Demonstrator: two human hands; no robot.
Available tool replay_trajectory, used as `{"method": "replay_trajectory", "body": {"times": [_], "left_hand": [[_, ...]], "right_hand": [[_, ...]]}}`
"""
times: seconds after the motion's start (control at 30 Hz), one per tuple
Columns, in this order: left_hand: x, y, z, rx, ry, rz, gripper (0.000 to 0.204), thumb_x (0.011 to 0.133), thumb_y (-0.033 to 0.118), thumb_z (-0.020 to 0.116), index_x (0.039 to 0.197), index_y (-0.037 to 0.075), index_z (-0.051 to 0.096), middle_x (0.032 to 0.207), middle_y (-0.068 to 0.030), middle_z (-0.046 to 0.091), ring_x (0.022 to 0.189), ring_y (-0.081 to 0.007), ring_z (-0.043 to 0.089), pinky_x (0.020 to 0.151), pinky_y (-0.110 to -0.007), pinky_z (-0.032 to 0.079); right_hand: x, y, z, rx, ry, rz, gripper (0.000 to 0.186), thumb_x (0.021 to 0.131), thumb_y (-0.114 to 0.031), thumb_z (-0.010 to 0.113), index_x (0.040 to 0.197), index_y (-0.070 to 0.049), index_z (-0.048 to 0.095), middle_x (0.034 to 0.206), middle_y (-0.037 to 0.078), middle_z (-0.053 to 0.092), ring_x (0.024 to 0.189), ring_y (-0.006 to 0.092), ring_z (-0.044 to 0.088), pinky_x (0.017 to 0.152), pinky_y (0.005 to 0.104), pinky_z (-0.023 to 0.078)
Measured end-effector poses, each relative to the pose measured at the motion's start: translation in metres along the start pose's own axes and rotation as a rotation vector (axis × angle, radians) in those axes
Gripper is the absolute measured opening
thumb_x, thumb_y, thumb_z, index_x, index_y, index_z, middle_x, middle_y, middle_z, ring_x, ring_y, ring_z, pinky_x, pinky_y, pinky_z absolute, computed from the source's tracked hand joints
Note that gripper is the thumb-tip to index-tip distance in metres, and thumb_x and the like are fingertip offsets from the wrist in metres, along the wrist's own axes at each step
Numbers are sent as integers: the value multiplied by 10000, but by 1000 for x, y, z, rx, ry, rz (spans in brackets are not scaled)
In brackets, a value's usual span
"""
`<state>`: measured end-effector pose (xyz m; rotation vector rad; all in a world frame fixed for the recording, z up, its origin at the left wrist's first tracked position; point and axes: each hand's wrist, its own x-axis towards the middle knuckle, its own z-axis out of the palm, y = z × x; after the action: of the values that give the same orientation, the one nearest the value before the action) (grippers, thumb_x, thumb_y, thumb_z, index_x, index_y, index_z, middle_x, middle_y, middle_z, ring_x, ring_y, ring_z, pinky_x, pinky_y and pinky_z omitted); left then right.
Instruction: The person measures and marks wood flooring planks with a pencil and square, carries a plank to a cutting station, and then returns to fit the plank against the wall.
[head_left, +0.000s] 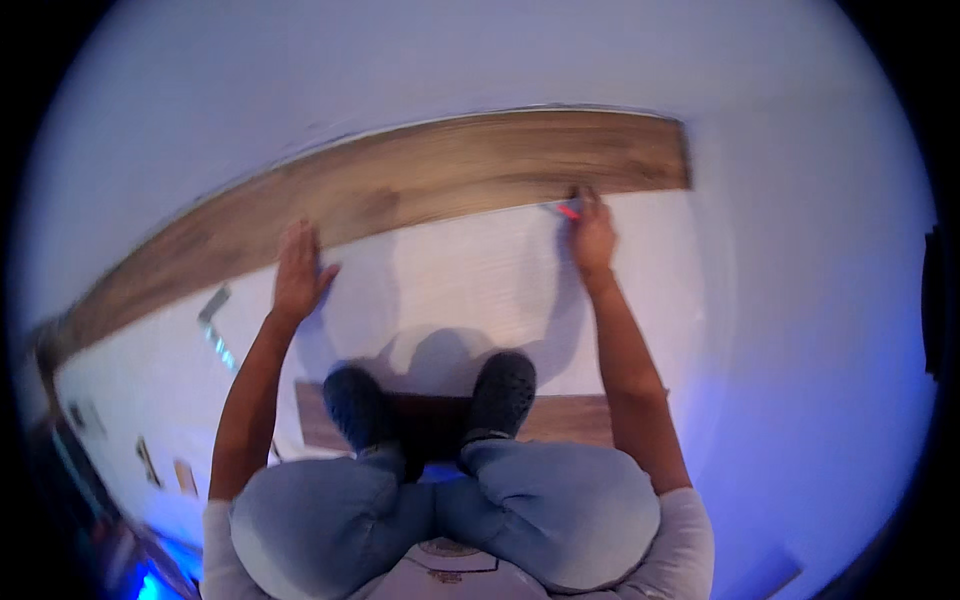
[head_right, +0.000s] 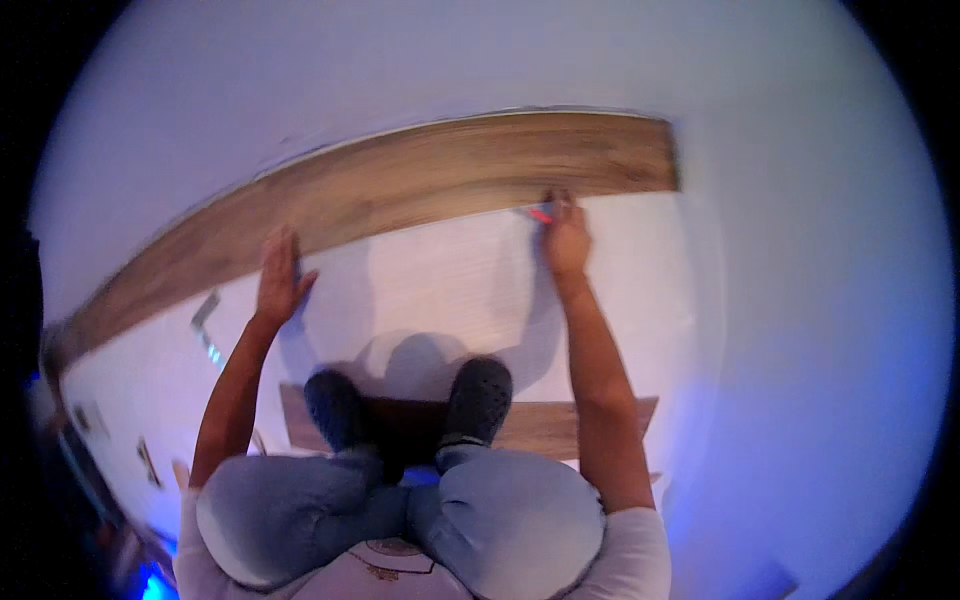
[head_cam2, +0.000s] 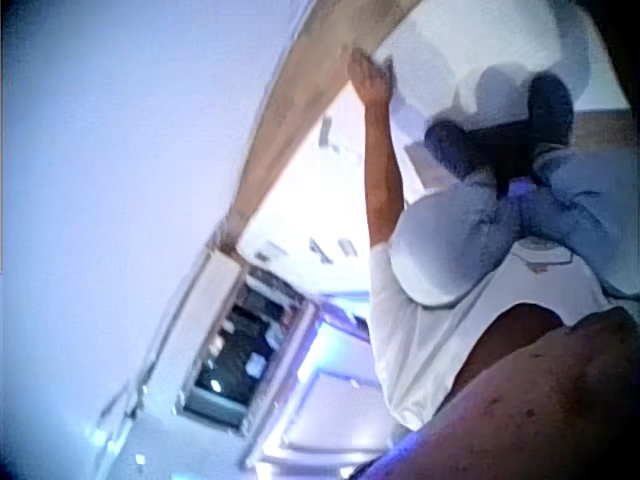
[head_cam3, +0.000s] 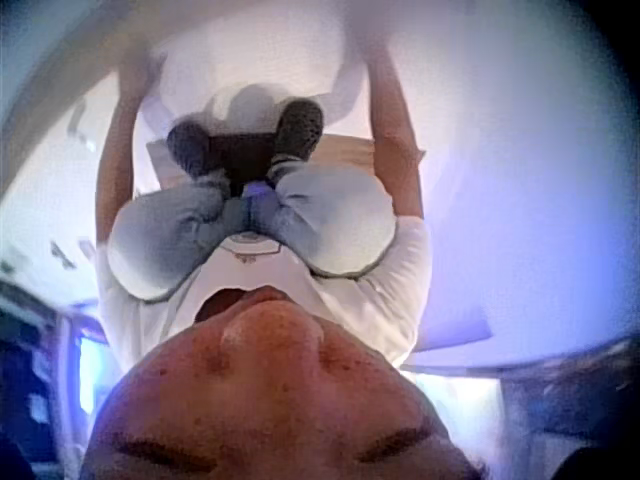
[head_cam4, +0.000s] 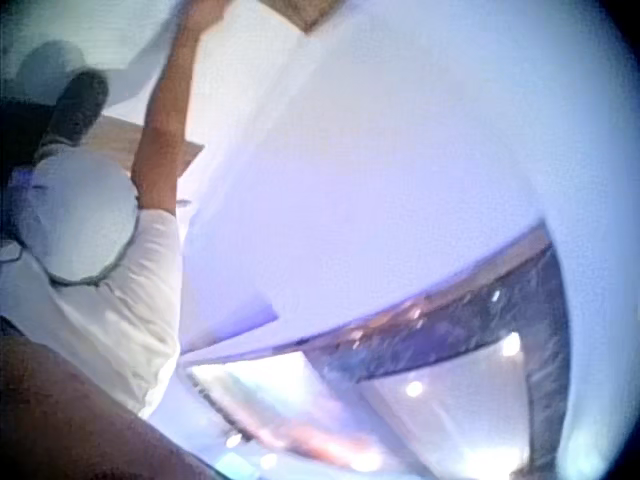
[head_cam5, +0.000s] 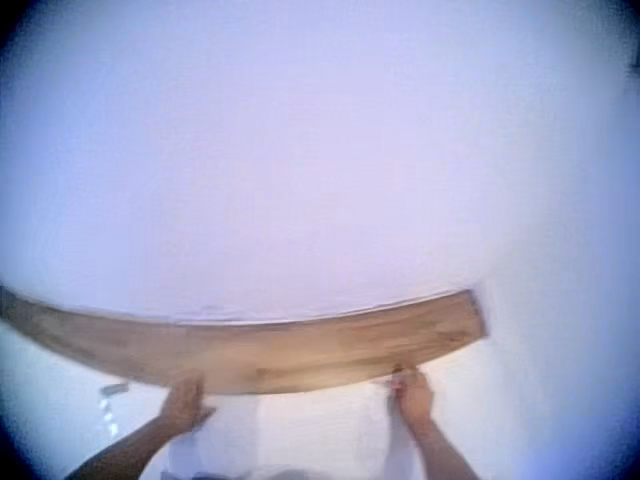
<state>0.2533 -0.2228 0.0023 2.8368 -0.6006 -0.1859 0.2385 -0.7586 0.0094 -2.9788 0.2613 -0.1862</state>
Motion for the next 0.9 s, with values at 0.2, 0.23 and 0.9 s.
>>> {"method": "replay_trajectory", "body": {"times": [0.2,0.23,0.9], "left_hand": [[-66,6,-12,-95,5,-56,666,912,286,657,1444,-24,402,1557,-211,332,1452,-360,301,1216,-441,225],[-80,4,-13,-97,7,-68,629,912,271,657,1429,-9,435,1547,-197,360,1444,-355,319,1214,-433,237],[-412,22,-20,-114,-27,-1018,668,763,261,799,1340,60,529,1334,-194,504,1202,-388,507,1034,-455,426]], "right_hand": [[-6,-6,6,-20,-47,-89,569,833,-25,576,1388,-143,541,1451,70,506,1221,314,532,991,407,504],[-7,-4,6,-52,-32,-106,583,824,-24,580,1395,-125,532,1463,69,493,1241,318,518,1000,407,502],[-40,12,5,-95,-234,-269,424,894,-108,559,1304,-6,587,1441,192,504,1263,378,515,1053,449,440]]}}
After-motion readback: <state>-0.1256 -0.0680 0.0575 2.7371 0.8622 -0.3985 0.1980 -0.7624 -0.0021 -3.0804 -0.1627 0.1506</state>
